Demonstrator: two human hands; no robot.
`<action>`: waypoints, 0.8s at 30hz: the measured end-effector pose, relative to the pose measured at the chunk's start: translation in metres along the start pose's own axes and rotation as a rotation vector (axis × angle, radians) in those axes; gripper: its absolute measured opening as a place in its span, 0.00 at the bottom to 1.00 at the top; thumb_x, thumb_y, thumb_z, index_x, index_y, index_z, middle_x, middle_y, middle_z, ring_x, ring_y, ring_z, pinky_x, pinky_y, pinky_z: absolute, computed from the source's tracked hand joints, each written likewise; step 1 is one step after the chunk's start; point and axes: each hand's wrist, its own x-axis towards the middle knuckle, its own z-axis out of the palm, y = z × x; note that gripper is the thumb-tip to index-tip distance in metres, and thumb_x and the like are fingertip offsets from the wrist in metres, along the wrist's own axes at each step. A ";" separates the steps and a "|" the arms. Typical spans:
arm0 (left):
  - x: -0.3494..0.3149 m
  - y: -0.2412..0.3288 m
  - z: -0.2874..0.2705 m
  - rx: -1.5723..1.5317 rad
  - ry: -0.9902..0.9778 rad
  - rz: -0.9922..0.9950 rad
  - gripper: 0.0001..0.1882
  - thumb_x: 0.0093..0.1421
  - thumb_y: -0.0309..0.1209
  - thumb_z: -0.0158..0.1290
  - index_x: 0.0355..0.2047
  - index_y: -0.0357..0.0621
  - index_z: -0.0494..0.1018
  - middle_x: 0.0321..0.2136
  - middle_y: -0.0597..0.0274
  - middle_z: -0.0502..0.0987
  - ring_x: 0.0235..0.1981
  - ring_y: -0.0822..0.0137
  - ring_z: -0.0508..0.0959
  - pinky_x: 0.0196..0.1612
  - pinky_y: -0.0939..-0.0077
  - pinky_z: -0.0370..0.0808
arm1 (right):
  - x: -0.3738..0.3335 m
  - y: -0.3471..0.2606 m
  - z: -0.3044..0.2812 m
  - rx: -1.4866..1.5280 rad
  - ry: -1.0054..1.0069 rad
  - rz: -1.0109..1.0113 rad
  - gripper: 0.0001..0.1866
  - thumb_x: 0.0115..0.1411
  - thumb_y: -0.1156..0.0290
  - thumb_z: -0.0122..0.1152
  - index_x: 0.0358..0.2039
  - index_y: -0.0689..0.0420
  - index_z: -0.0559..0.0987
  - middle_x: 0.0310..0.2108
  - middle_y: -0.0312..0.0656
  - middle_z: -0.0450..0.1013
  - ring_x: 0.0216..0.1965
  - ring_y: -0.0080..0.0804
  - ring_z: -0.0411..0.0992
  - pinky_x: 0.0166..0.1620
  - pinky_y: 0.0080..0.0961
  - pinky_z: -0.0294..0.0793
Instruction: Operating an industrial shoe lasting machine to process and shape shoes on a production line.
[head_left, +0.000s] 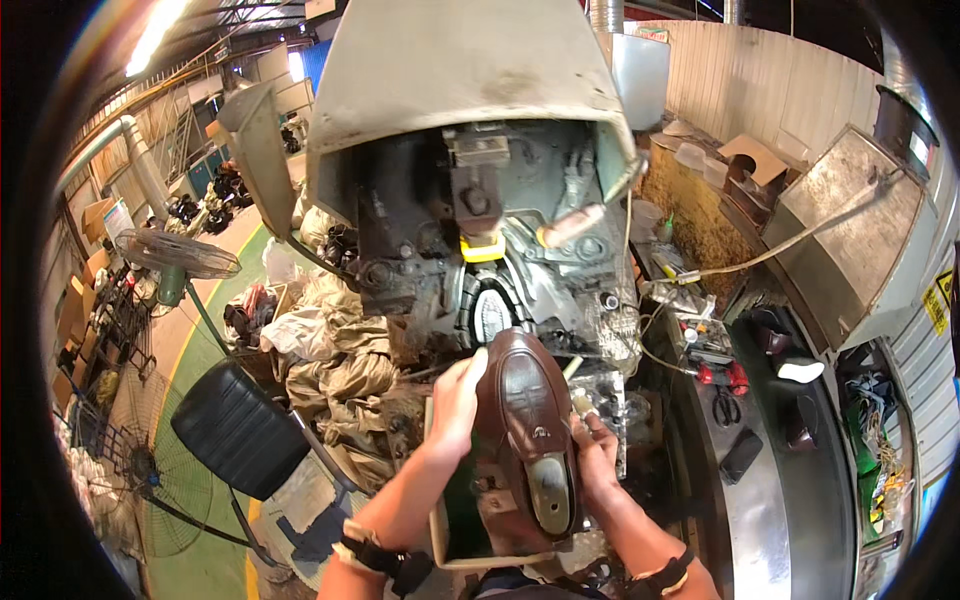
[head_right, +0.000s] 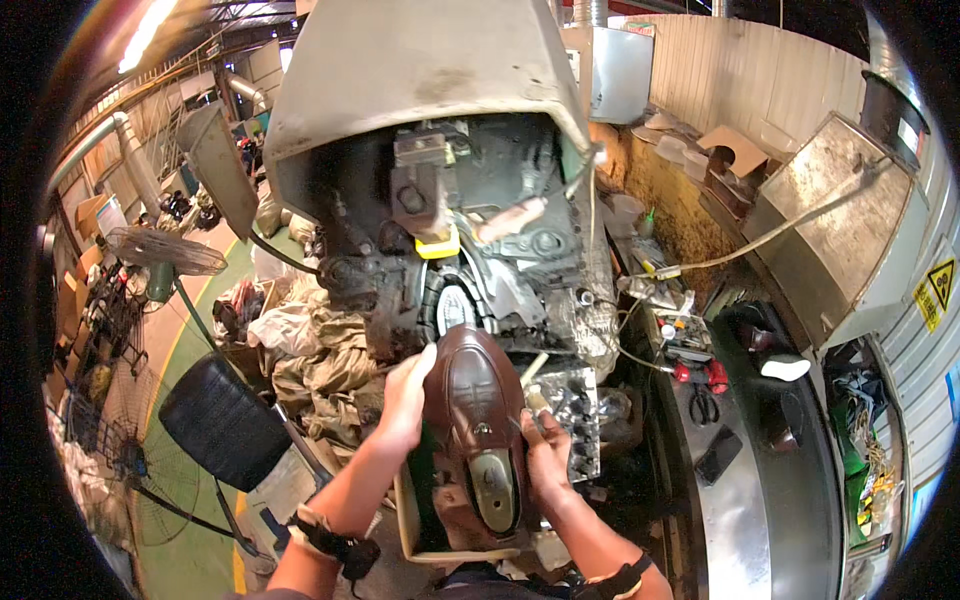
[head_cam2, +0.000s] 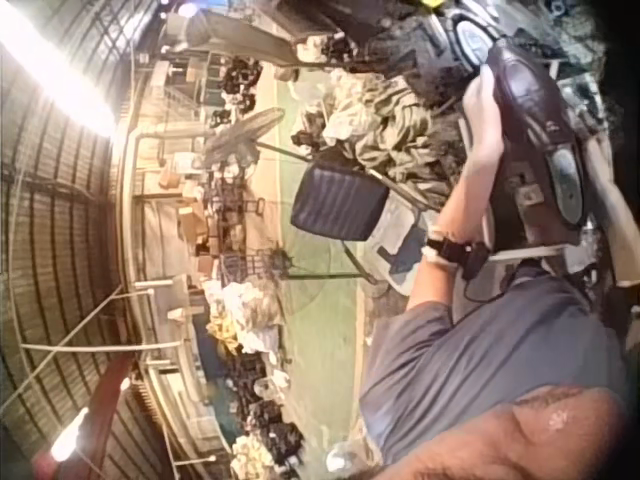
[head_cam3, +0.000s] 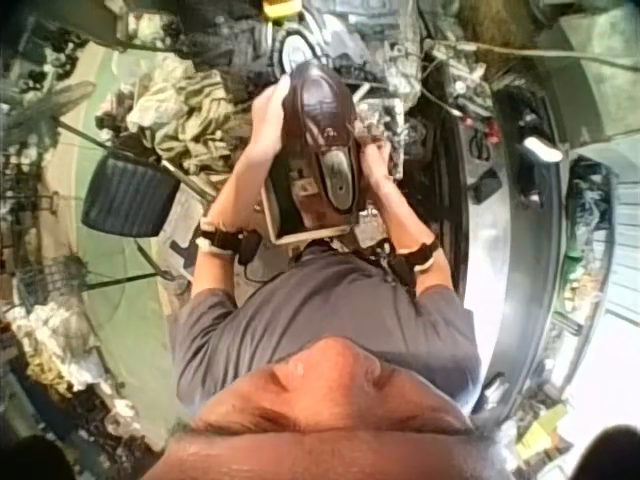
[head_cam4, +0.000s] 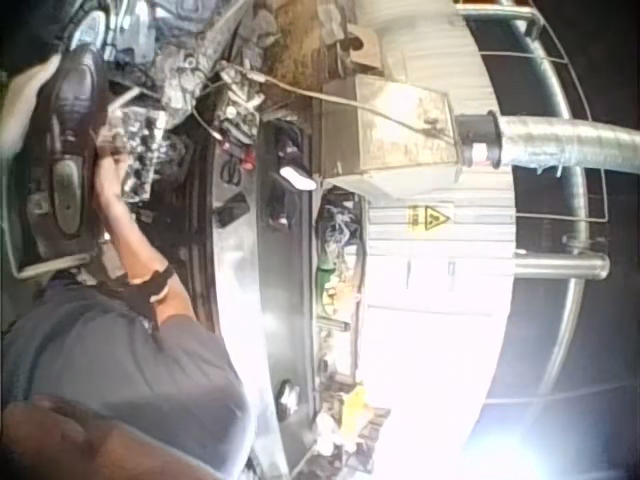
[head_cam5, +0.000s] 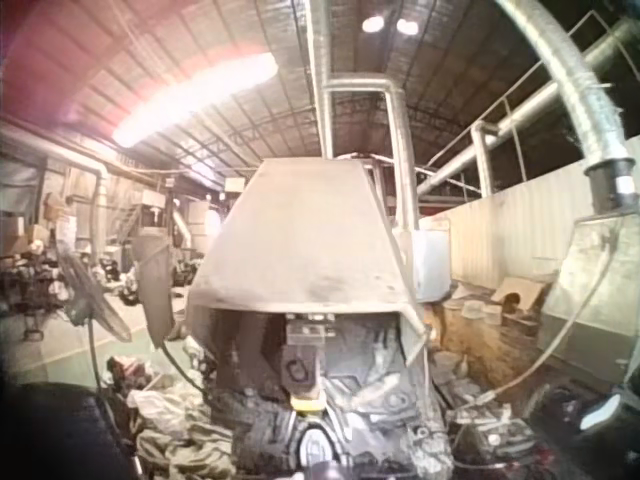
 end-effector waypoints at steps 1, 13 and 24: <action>-0.007 0.000 -0.010 -0.081 0.054 -0.019 0.20 0.68 0.43 0.56 0.44 0.35 0.80 0.38 0.64 0.82 0.39 0.74 0.77 0.46 0.75 0.72 | 0.005 0.002 0.015 0.002 -0.001 -0.006 0.30 0.67 0.67 0.65 0.63 0.67 0.65 0.48 0.46 0.76 0.45 0.28 0.74 0.49 0.26 0.74; 0.024 -0.022 -0.028 -0.427 0.236 -0.432 0.16 0.64 0.44 0.58 0.40 0.43 0.80 0.35 0.59 0.82 0.31 0.64 0.81 0.34 0.68 0.79 | 0.082 0.019 0.105 0.249 -0.183 -0.001 0.16 0.66 0.76 0.58 0.54 0.60 0.72 0.43 0.43 0.77 0.41 0.35 0.78 0.44 0.36 0.81; 0.065 -0.044 -0.024 -0.751 0.135 -0.570 0.17 0.66 0.43 0.55 0.43 0.42 0.79 0.38 0.57 0.83 0.34 0.60 0.84 0.41 0.62 0.83 | 0.110 0.013 0.113 0.296 -0.143 0.150 0.17 0.68 0.75 0.58 0.56 0.56 0.71 0.44 0.40 0.76 0.42 0.31 0.77 0.45 0.31 0.81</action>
